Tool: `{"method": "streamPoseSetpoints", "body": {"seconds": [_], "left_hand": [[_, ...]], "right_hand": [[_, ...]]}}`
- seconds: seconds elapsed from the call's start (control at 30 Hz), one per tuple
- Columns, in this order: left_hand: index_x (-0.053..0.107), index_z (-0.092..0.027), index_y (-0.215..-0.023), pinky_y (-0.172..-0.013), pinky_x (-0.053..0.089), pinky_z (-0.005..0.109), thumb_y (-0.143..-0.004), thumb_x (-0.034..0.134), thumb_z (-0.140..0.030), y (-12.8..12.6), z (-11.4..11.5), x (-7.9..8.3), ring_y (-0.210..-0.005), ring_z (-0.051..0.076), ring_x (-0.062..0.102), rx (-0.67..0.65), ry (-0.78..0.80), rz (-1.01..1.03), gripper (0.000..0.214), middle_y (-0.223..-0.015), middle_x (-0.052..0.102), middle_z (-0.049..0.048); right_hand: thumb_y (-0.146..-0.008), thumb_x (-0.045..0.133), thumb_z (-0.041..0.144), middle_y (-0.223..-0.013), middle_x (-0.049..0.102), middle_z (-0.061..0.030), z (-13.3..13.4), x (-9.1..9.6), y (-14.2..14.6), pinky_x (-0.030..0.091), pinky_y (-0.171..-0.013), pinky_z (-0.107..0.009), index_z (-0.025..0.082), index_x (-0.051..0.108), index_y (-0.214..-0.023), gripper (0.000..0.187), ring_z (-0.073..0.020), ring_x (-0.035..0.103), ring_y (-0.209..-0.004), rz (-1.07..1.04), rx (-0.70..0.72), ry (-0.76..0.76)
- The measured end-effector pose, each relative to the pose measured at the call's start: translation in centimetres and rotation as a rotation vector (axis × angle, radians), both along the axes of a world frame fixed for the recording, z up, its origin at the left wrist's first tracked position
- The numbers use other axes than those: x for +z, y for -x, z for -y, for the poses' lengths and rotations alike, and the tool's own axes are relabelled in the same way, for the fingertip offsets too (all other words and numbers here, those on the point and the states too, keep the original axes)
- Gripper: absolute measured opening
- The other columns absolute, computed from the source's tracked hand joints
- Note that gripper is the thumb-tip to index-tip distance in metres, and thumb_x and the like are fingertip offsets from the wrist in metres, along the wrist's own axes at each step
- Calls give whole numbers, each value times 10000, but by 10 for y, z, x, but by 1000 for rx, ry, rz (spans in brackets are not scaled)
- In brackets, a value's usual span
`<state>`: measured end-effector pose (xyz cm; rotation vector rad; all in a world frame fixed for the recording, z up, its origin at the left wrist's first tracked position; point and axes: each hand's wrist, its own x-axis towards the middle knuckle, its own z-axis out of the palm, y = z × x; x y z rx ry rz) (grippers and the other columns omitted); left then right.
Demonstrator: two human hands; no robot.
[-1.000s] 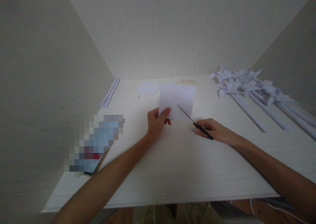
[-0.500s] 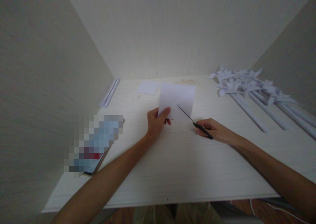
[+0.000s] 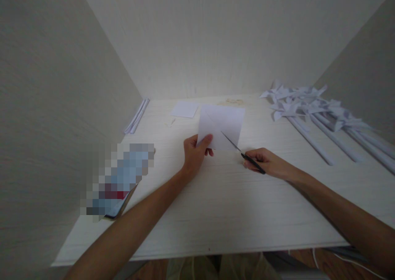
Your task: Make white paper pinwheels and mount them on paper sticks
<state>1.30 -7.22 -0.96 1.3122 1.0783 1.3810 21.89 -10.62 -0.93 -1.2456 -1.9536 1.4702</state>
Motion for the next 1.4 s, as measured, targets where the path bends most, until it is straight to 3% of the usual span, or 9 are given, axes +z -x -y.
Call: {"method": "streamPoseSetpoints", "body": {"seconds": [0.33, 0.6, 0.9, 1.03, 1.3, 1.4], "left_hand": [[485, -147, -546, -325, 312, 170, -741, 521, -364, 0, 1, 2, -315, 57, 428, 14, -24, 15, 294, -377, 492, -37], [502, -137, -485, -320, 293, 154, -710, 556, -309, 0, 3, 6, -315, 45, 433, 3, -26, 8, 288, -372, 494, -32], [502, -134, -480, -306, 311, 160, -607, 630, -287, -4, 4, 2, -308, 53, 435, -145, 95, 10, 237, -391, 504, -30], [483, -135, -472, -303, 305, 158, -627, 605, -291, -6, 7, 3, -294, 47, 418, -246, 117, -9, 251, -370, 487, -28], [401, -161, -379, -291, 240, 166, -676, 525, -388, -6, 8, -1, -271, 34, 326, -335, 190, -35, 394, -308, 377, -47], [415, -165, -417, -304, 247, 165, -651, 544, -384, -7, 8, -3, -299, 41, 341, -295, 291, 16, 345, -344, 389, -51]], "right_hand": [[-750, 467, 476, -506, 257, 65, 1, 2, 1, 178, -424, -219, 183, 337, -543, 382, -57, 245, -451, 25, -3, -13], [-739, 466, 504, -500, 263, 64, 1, 0, 0, 181, -419, -219, 184, 348, -547, 392, -60, 253, -448, 41, -12, -21], [-741, 479, 481, -507, 264, 66, 0, 1, 2, 179, -416, -215, 186, 330, -551, 382, -53, 236, -445, 18, -23, -19], [-741, 483, 479, -510, 254, 68, 1, 1, 1, 181, -418, -215, 183, 345, -559, 373, -55, 241, -447, 5, -4, -16], [-736, 488, 472, -502, 261, 70, 1, 3, 2, 180, -421, -215, 186, 328, -548, 378, -53, 239, -441, 30, -23, -3], [-726, 486, 499, -509, 259, 68, 1, 5, 2, 182, -424, -217, 186, 330, -551, 391, -55, 240, -444, 35, -11, 4]]}}
